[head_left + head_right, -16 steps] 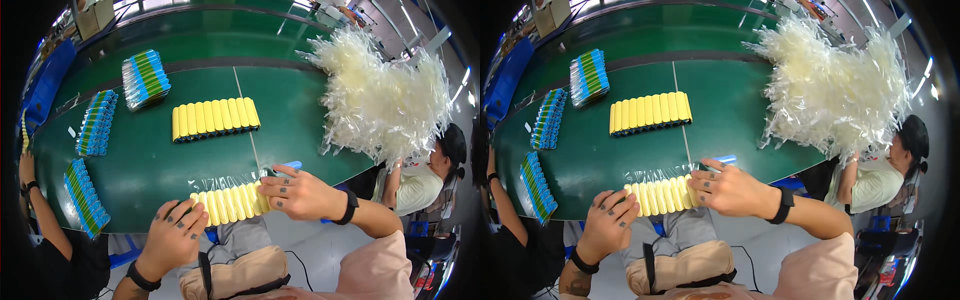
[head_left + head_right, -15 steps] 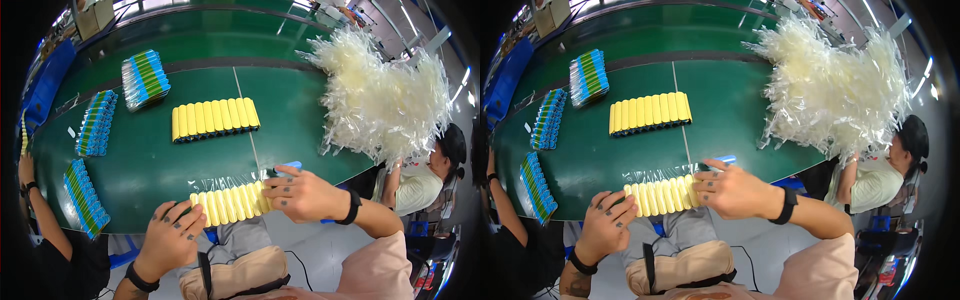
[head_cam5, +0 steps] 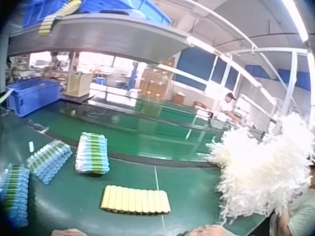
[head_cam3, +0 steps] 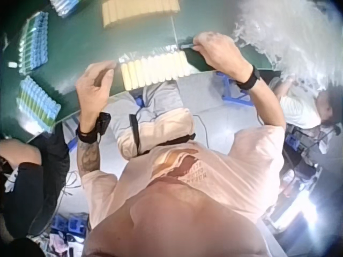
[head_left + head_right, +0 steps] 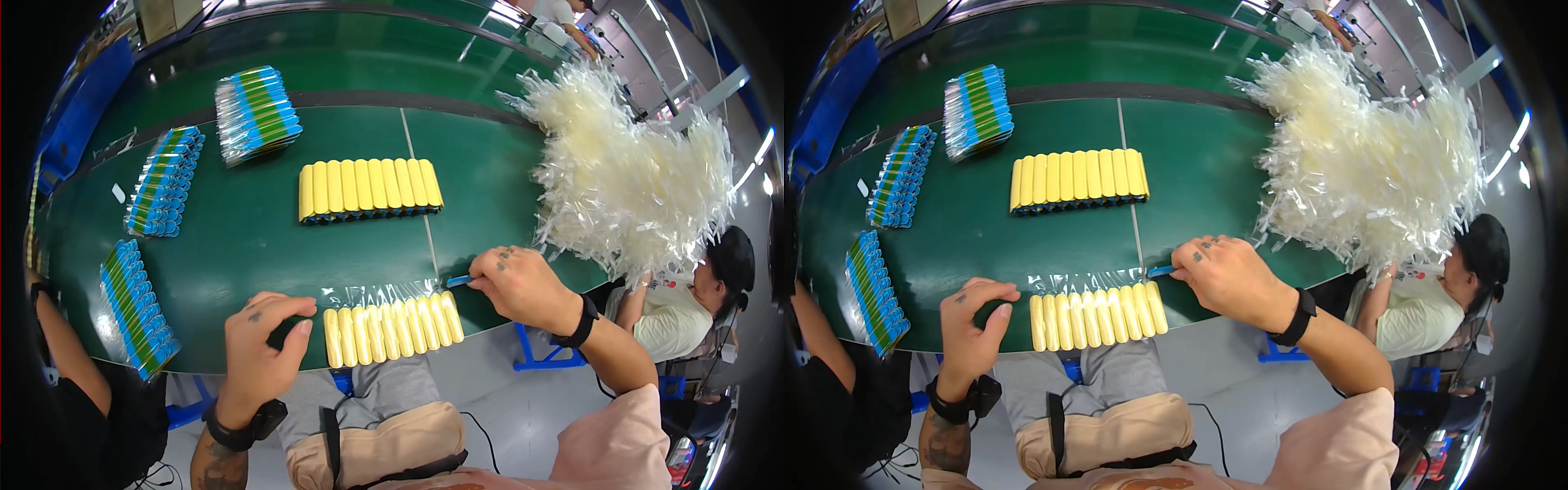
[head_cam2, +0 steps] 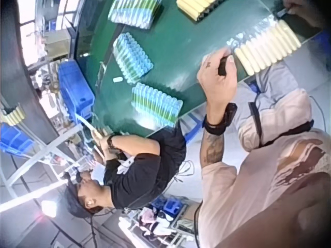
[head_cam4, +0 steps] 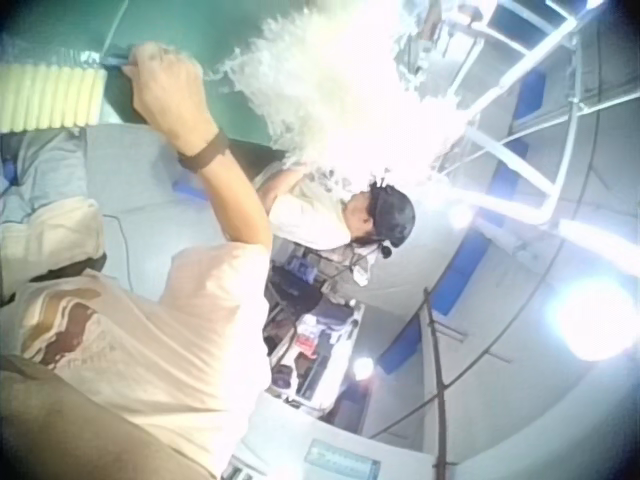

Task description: The person picks up strips of blue and green components, places them onto plastic film, and presses them down with a blue tool before repeating the process with yellow components.

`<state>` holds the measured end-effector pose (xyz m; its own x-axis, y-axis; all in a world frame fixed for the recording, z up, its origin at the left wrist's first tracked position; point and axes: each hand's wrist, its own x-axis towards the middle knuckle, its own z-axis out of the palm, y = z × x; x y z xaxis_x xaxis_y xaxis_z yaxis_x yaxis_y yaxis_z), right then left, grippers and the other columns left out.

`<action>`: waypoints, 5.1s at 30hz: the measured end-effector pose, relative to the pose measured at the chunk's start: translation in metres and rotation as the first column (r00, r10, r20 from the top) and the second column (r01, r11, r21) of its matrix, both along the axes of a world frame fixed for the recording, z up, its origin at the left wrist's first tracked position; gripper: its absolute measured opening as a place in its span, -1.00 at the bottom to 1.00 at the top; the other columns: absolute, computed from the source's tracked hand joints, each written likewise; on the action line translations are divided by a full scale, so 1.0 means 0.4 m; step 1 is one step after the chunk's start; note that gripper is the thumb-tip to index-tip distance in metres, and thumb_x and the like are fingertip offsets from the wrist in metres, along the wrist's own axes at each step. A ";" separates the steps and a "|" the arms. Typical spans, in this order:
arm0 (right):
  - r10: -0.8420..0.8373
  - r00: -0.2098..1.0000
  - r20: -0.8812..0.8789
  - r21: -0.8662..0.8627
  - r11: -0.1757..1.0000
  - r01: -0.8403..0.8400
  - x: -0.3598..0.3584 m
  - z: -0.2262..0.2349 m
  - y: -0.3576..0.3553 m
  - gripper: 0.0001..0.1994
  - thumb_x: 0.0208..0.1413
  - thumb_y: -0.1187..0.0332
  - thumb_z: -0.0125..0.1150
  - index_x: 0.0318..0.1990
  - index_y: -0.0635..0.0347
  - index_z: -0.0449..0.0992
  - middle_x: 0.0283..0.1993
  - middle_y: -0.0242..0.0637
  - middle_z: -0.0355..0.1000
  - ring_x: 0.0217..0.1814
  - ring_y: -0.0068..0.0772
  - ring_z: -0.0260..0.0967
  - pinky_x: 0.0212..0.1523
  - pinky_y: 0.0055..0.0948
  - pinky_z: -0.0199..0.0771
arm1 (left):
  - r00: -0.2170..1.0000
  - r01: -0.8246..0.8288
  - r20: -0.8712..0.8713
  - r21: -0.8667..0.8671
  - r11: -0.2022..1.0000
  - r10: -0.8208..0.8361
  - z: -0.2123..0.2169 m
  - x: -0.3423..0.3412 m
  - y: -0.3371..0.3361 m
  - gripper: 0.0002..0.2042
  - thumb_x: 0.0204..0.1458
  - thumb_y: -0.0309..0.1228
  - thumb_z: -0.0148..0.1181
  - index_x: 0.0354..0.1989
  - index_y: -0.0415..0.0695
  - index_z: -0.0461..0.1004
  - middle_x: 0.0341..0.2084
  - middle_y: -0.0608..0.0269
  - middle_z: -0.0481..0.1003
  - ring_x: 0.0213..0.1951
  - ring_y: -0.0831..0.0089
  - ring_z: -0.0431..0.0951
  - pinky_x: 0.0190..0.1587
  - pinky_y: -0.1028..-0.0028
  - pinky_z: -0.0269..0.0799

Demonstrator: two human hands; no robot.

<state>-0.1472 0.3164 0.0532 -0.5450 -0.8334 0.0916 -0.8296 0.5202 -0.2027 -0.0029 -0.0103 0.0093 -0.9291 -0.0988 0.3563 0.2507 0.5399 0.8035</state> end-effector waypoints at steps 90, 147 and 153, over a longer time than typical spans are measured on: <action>0.064 0.781 0.621 0.186 0.956 -0.225 -0.048 0.077 -0.387 -0.74 0.12 0.24 0.30 -0.31 0.34 0.62 -0.53 -0.05 0.48 -0.46 -0.14 0.45 -0.37 -0.21 0.40 | 0.972 -0.118 0.218 0.148 0.982 0.084 -0.019 -0.046 0.052 -0.85 0.15 -0.29 0.21 -0.36 -0.08 0.61 -0.67 0.29 0.44 -0.49 0.29 0.42 -0.22 0.30 0.25; -0.085 0.884 0.459 -0.002 0.995 0.097 -0.047 0.016 -0.210 -0.51 -0.09 0.01 0.52 -0.24 0.22 0.49 -0.56 -0.12 0.45 -0.45 -0.10 0.50 -0.38 -0.19 0.43 | 0.922 -0.228 0.365 0.250 0.941 0.127 0.003 -0.062 0.079 -0.86 0.10 -0.42 0.20 -0.17 -0.09 0.54 -0.66 0.27 0.52 -0.51 0.26 0.47 -0.11 0.31 0.26; 0.209 0.976 0.066 0.149 0.965 -0.217 0.017 0.062 -0.159 -0.45 -0.21 0.13 0.57 -0.03 0.11 0.53 -0.01 -0.11 0.47 -0.12 -0.01 0.52 -0.17 -0.14 0.53 | 0.985 0.098 0.159 -0.156 0.983 -0.073 0.021 -0.007 0.046 -0.53 -0.24 -0.48 0.38 -0.02 -0.05 0.59 -0.05 0.14 0.52 0.11 0.10 0.41 0.17 0.11 0.24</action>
<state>-0.1403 0.2528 0.0780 -0.3541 -0.9326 -0.0701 -0.9156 0.3610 -0.1770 -0.0058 0.0082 0.0175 -0.9760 0.0312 0.2154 0.1838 0.6481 0.7390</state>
